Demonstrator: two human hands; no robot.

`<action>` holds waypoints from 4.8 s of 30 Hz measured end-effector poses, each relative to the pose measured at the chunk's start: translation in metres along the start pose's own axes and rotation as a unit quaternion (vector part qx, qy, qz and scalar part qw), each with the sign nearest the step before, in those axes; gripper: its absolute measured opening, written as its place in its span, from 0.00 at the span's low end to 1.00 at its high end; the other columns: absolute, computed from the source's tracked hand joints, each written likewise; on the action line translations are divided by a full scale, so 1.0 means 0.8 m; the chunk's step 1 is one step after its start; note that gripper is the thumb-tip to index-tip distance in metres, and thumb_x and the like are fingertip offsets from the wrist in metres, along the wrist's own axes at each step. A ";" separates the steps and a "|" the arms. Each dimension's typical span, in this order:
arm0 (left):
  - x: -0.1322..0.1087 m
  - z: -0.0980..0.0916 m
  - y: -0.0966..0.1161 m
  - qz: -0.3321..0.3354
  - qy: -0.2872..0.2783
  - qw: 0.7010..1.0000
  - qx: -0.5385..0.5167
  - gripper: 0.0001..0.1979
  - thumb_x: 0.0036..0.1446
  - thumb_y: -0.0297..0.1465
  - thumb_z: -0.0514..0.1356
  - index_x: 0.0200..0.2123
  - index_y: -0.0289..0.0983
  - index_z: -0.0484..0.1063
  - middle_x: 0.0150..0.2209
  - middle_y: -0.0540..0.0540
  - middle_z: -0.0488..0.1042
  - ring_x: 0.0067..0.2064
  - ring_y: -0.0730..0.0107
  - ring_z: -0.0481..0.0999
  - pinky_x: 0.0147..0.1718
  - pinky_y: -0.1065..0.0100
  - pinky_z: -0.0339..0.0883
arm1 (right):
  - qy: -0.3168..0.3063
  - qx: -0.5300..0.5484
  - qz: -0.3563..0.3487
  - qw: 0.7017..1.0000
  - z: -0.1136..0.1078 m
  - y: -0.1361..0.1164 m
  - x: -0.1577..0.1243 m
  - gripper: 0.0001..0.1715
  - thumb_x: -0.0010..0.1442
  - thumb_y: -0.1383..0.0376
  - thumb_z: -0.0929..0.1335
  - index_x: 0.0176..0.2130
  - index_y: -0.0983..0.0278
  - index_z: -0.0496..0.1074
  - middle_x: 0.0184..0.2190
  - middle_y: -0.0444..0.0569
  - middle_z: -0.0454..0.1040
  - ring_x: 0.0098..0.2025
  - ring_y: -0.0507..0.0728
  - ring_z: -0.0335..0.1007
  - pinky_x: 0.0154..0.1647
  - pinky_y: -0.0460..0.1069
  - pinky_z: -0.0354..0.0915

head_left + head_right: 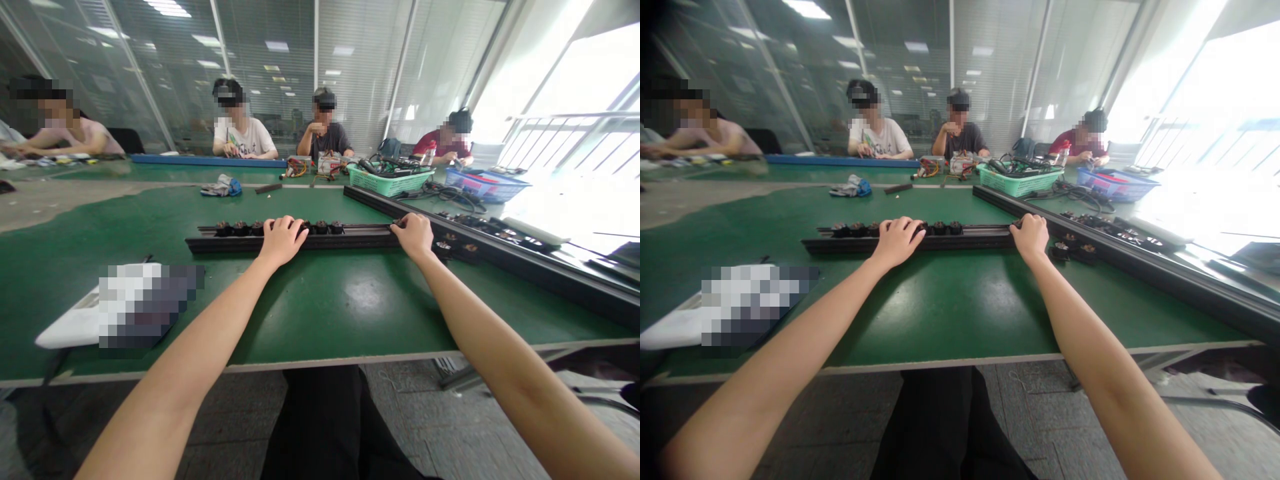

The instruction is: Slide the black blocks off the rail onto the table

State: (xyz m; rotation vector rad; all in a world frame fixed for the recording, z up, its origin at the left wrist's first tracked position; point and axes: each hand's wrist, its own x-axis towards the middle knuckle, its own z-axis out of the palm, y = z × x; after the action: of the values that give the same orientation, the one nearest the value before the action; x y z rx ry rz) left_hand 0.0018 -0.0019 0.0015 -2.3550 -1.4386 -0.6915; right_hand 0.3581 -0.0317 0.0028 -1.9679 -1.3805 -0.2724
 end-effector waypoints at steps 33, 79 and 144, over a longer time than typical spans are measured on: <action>0.000 0.000 0.000 -0.001 -0.004 1.000 -0.003 0.23 0.74 0.43 0.47 0.61 0.42 0.73 0.57 0.36 0.73 0.58 0.47 0.71 0.62 0.44 0.53 | -0.009 -0.055 0.028 0.998 -0.003 0.009 0.007 0.20 0.58 0.52 0.73 0.39 0.66 0.80 0.45 0.63 0.73 0.54 0.71 0.62 0.52 0.62 0.68; 0.001 0.000 0.001 0.000 -0.003 1.000 0.005 0.23 0.75 0.42 0.47 0.61 0.40 0.73 0.57 0.36 0.74 0.60 0.47 0.70 0.62 0.46 0.53 | -0.028 -0.135 0.027 0.990 0.002 0.018 0.017 0.26 0.64 0.53 0.70 0.49 0.72 0.81 0.51 0.67 0.74 0.57 0.71 0.60 0.58 0.62 0.59; 0.000 -0.003 0.002 -0.003 -0.007 1.000 -0.005 0.23 0.74 0.43 0.46 0.61 0.42 0.73 0.57 0.36 0.73 0.58 0.47 0.71 0.62 0.45 0.54 | -0.011 -0.128 0.033 0.991 -0.005 0.020 0.013 0.26 0.65 0.52 0.67 0.46 0.72 0.79 0.50 0.69 0.73 0.57 0.73 0.59 0.58 0.65 0.56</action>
State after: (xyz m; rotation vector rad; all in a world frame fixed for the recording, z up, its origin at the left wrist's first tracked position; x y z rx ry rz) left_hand 0.0028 -0.0040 0.0036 -2.3683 -1.4521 -0.6876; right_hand 0.3772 -0.0297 0.0048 -2.2269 -1.3457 -0.4165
